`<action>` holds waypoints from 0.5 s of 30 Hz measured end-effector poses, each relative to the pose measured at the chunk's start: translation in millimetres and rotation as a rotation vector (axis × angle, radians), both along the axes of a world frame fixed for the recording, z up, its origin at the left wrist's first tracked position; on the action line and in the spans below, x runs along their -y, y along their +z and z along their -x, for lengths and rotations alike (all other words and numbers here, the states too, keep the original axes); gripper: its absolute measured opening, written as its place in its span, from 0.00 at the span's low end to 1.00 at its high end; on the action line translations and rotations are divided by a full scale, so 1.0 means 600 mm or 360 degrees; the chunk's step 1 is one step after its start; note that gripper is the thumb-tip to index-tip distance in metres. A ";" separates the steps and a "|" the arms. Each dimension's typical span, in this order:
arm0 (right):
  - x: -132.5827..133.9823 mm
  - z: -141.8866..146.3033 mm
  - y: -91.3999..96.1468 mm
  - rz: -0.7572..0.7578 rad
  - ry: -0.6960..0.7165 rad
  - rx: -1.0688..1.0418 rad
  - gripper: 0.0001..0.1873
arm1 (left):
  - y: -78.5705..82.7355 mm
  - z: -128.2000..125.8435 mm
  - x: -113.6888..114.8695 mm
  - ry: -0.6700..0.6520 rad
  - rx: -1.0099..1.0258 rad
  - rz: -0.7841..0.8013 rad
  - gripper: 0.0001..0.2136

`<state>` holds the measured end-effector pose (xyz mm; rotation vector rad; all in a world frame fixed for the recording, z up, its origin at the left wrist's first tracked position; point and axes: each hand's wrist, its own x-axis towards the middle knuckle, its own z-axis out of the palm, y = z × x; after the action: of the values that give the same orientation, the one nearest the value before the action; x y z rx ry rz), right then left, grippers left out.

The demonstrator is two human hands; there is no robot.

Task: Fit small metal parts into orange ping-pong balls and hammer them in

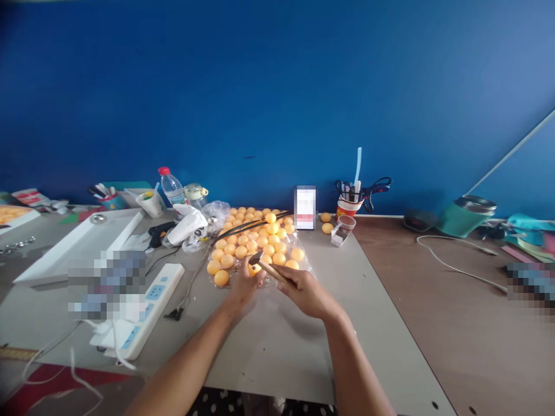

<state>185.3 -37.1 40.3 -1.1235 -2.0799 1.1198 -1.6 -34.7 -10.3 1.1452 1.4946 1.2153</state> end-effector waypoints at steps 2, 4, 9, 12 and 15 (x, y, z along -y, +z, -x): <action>0.000 0.000 -0.001 -0.0017 -0.0010 0.0063 0.24 | 0.001 0.000 0.000 -0.0001 0.0017 0.0002 0.19; -0.002 0.000 -0.005 -0.0045 0.0011 0.0090 0.23 | 0.001 0.000 0.000 0.0001 0.0073 0.0006 0.17; -0.011 -0.004 -0.017 -0.0110 -0.0178 -0.0115 0.25 | 0.003 -0.001 0.003 0.0000 0.0184 0.0011 0.17; -0.021 -0.007 -0.026 -0.0226 -0.0532 -0.0084 0.27 | 0.005 -0.002 0.003 0.0018 0.0263 -0.0020 0.15; -0.035 -0.011 -0.037 -0.0318 -0.0819 0.0104 0.26 | 0.001 -0.001 0.001 0.0055 0.0321 -0.0066 0.14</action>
<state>192.0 -16.1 18.3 -1.4914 -1.7493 0.6214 -1.3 -35.3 -9.6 0.9955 1.3472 1.3491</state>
